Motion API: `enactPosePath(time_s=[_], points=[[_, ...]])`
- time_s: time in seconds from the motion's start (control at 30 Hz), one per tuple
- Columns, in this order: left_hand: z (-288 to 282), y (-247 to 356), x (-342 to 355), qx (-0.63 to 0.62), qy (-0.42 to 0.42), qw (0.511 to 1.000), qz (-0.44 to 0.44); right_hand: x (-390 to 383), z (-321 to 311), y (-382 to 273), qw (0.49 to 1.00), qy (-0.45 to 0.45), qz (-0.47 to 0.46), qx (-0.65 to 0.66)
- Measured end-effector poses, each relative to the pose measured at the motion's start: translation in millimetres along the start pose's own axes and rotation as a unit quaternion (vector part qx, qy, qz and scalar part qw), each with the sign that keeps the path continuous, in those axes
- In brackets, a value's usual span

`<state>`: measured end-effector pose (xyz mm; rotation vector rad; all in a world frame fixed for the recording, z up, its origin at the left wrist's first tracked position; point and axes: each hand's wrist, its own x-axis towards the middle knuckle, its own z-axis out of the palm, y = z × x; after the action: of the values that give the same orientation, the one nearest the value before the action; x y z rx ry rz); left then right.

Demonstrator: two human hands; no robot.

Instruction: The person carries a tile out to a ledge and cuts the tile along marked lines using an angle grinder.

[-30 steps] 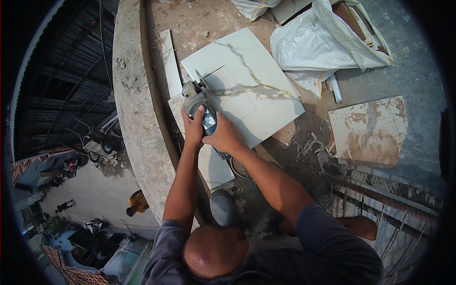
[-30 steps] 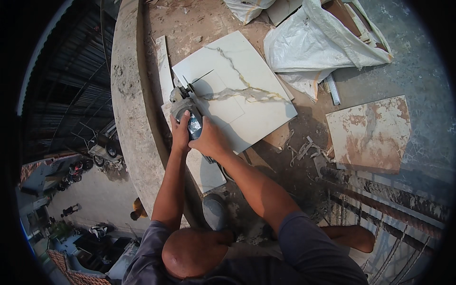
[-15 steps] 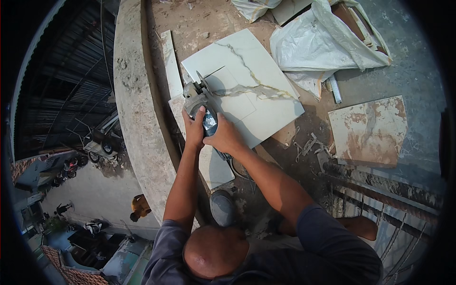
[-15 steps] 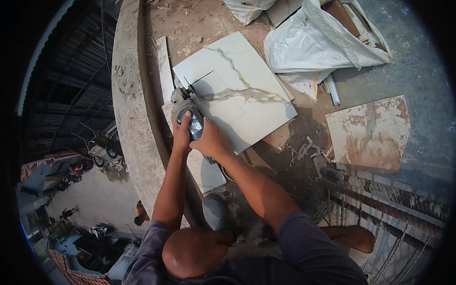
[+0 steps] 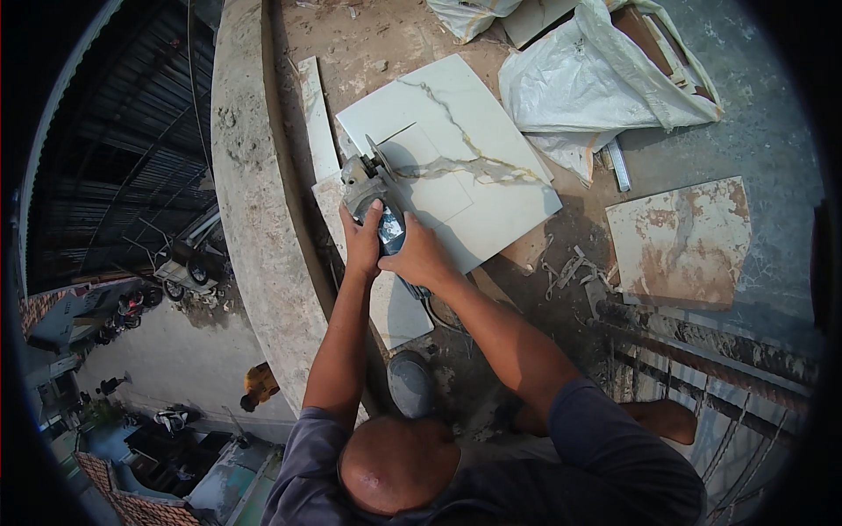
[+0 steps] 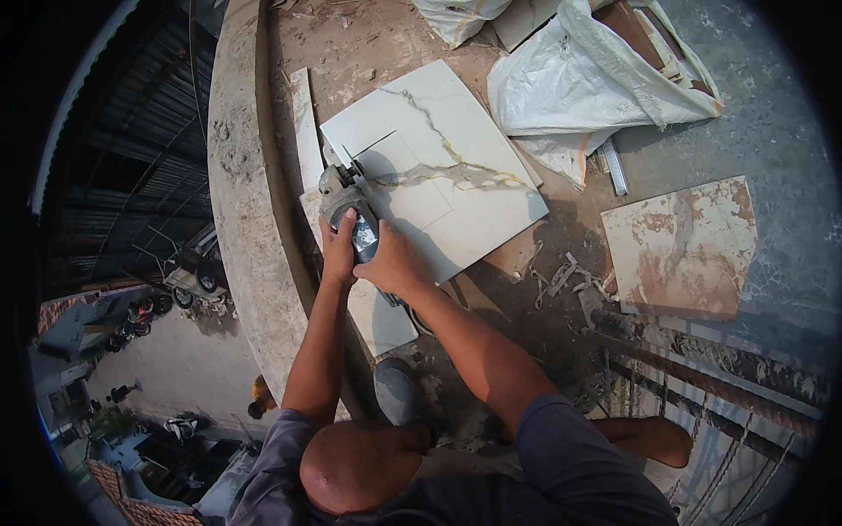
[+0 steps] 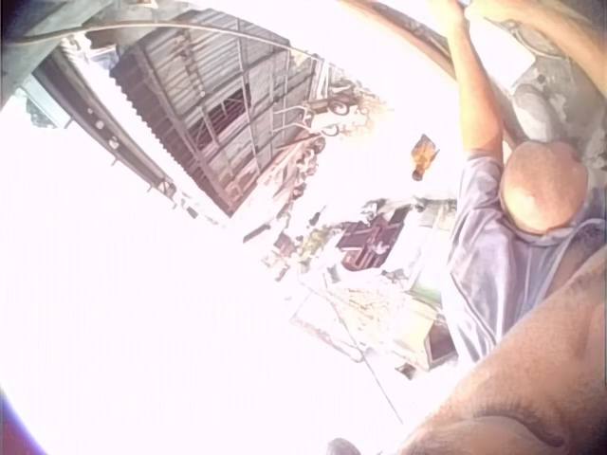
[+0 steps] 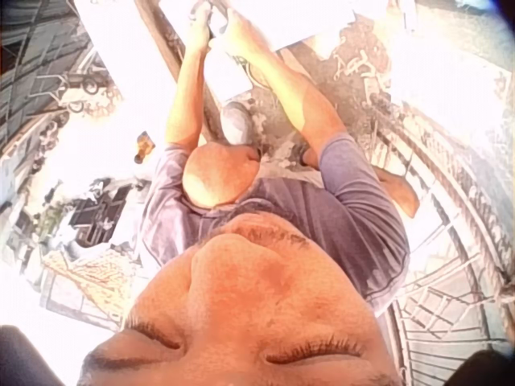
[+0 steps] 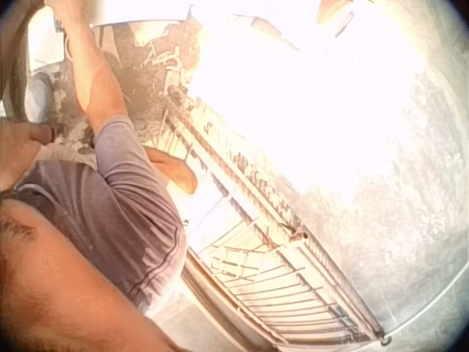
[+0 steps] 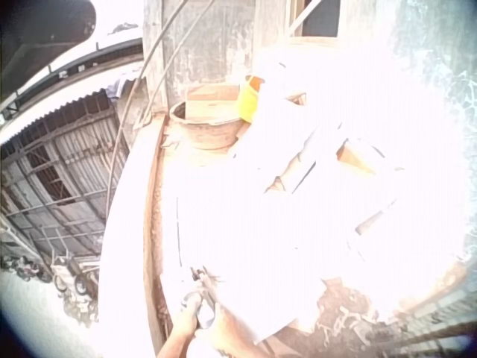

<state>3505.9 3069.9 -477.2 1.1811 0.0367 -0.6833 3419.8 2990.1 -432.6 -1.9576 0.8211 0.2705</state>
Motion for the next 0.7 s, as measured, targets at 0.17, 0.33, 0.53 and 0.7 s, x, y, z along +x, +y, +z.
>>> enactPosePath(time_s=[0.17,0.33,0.53,0.7], points=[[1.1,1.5,-0.9,-0.001,-0.002,1.000,-0.003,0.4,-2.1,-0.9,1.000,-0.007,0.002,0.000],[0.0,-0.2,-1.7,-0.007,0.002,1.000,-0.007,-1.3,-1.0,-0.3,1.000,-0.005,0.004,-0.002],[-0.8,-1.1,-3.3,0.002,-0.004,1.000,-0.009,-2.8,-1.5,1.9,1.000,-0.009,0.001,0.004],[0.0,-2.9,-4.2,-0.002,-0.005,1.000,-0.001,-4.8,1.7,4.9,1.000,0.008,-0.003,-0.001]])
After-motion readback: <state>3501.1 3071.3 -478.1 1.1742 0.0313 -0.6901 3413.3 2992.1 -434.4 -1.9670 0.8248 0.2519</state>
